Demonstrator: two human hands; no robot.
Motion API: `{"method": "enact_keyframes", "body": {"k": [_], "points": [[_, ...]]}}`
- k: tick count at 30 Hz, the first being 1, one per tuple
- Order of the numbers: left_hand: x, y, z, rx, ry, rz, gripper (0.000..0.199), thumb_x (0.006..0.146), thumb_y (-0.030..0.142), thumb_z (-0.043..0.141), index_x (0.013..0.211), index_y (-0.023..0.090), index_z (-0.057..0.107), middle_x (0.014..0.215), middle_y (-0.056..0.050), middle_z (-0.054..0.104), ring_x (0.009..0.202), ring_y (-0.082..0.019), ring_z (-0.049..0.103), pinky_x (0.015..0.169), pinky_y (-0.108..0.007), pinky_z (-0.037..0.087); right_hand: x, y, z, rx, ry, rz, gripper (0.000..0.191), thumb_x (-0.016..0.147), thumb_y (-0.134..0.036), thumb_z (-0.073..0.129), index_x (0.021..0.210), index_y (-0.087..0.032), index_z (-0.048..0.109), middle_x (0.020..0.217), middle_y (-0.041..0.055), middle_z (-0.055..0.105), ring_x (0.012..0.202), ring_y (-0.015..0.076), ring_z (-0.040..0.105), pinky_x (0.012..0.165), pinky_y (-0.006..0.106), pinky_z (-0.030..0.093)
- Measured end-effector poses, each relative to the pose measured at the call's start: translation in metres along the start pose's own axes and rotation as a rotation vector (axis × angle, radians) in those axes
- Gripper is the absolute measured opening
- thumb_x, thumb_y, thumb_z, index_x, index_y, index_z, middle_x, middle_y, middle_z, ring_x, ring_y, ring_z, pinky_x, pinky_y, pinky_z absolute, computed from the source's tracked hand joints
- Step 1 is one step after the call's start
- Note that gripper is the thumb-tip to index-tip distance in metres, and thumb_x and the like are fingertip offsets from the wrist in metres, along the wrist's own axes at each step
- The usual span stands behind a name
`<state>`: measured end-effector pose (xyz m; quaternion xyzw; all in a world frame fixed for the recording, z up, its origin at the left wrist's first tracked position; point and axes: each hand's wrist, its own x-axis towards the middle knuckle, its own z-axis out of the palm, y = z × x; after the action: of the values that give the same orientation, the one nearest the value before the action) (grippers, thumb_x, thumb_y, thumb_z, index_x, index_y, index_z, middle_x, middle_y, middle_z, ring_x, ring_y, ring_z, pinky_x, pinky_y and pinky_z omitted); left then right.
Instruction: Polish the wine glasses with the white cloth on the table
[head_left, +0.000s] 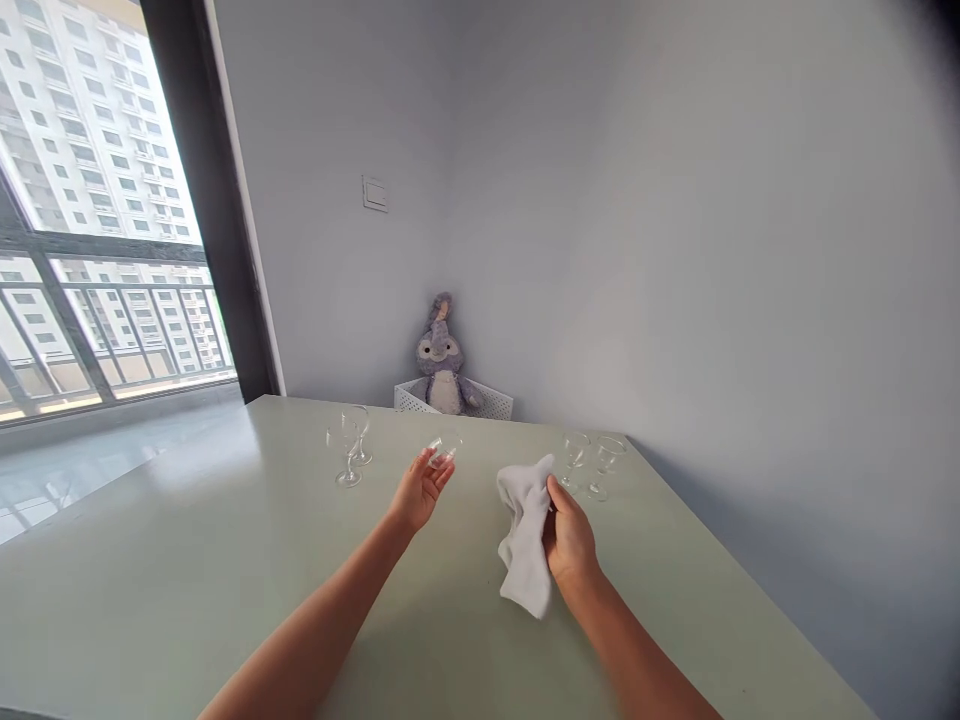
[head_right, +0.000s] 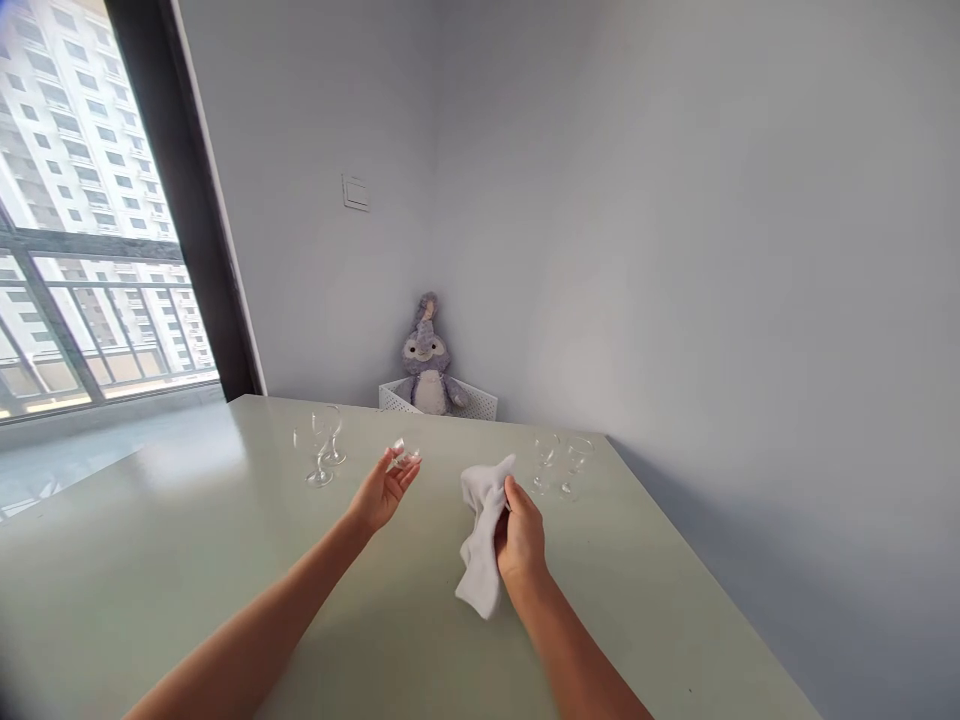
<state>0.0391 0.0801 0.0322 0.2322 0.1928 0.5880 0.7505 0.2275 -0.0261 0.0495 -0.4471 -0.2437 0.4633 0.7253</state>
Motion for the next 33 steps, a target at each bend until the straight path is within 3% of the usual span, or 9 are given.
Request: {"method": "enact_keyframes", "body": {"k": [3,8,11,16,20,24,27,31,33], "points": [[-0.021,-0.016,0.006,0.117,-0.094,-0.009,0.021,0.074,0.03,0.064,0.088,0.017,0.056,0.097,-0.006,0.063,0.092,-0.019,0.062,0.086,-0.033,0.046,-0.011,-0.001,0.018,0.067,-0.043,-0.086,0.028,0.075,-0.049,0.057,0.078,-0.021,0.056,0.063,-0.0018,0.054,0.052,0.0127,0.05,0.045,0.024,0.04],[-0.045,-0.023,0.011,0.307,-0.196,-0.039,0.029,0.075,0.035,0.061,0.096,0.018,0.054,0.093,-0.005,0.063,0.072,-0.014,0.061,0.064,-0.026,0.048,-0.035,0.02,0.033,-0.177,-0.471,-0.098,0.037,0.083,-0.045,0.048,0.11,-0.02,0.055,0.07,0.0012,0.058,0.06,0.0148,0.054,0.054,0.027,0.046],[-0.051,-0.021,0.011,0.467,-0.235,-0.061,0.035,0.075,0.041,0.059,0.099,0.017,0.052,0.082,-0.003,0.061,0.063,-0.012,0.057,0.054,-0.022,0.043,-0.036,0.034,0.026,-0.405,-0.613,-0.182,0.042,0.081,-0.04,0.055,0.119,-0.023,0.05,0.076,0.0014,0.061,0.062,0.0157,0.057,0.061,0.029,0.048],[-0.054,-0.027,0.009,0.848,-0.301,0.023,0.042,0.071,0.044,0.06,0.101,0.016,0.054,0.072,0.0,0.059,0.069,-0.014,0.055,0.065,-0.026,0.043,-0.025,0.054,0.014,-0.506,-0.54,-0.096,0.026,0.074,-0.043,0.062,0.07,-0.017,0.063,0.057,0.0023,0.06,0.055,0.0171,0.058,0.056,0.029,0.048],[-0.059,-0.029,0.013,0.933,-0.301,0.12,0.046,0.078,0.045,0.051,0.117,0.019,0.048,0.093,-0.005,0.061,0.086,-0.018,0.055,0.078,-0.03,0.043,-0.023,0.055,0.018,-0.084,-0.461,0.18,0.034,0.072,-0.049,0.062,0.078,-0.015,0.063,0.058,0.0016,0.06,0.05,0.0158,0.057,0.049,0.029,0.048],[-0.063,-0.017,0.019,0.897,-0.448,0.157,0.044,0.08,0.042,0.051,0.119,0.023,0.051,0.127,-0.007,0.047,0.114,-0.023,0.043,0.093,-0.032,0.036,-0.027,0.047,0.019,0.231,-0.423,0.385,0.03,0.073,-0.046,0.063,0.085,-0.019,0.062,0.069,0.0,0.062,0.059,0.0137,0.057,0.051,0.026,0.048],[-0.062,-0.011,0.02,0.926,-0.458,0.09,0.041,0.079,0.045,0.051,0.11,0.02,0.058,0.113,-0.008,0.057,0.102,-0.022,0.051,0.087,-0.032,0.041,-0.033,0.044,0.017,0.071,-0.496,0.284,0.029,0.076,-0.047,0.06,0.077,-0.018,0.062,0.063,0.0,0.059,0.055,0.0139,0.055,0.05,0.025,0.046],[-0.057,-0.011,0.017,1.018,-0.235,-0.06,0.056,0.08,0.057,0.038,0.109,0.015,0.058,0.069,-0.004,0.06,0.061,-0.016,0.056,0.058,-0.029,0.046,-0.043,0.047,0.019,-0.375,-0.643,-0.095,0.027,0.073,-0.044,0.064,0.07,-0.017,0.065,0.068,0.0039,0.062,0.064,0.0173,0.058,0.059,0.028,0.046],[-0.055,-0.011,0.017,1.059,-0.203,-0.1,0.061,0.08,0.06,0.033,0.109,0.013,0.059,0.068,-0.004,0.06,0.06,-0.017,0.056,0.054,-0.029,0.045,-0.044,0.048,0.021,-0.446,-0.632,-0.158,0.027,0.073,-0.044,0.064,0.069,-0.017,0.065,0.068,0.0045,0.062,0.064,0.0178,0.058,0.06,0.028,0.045]]}}
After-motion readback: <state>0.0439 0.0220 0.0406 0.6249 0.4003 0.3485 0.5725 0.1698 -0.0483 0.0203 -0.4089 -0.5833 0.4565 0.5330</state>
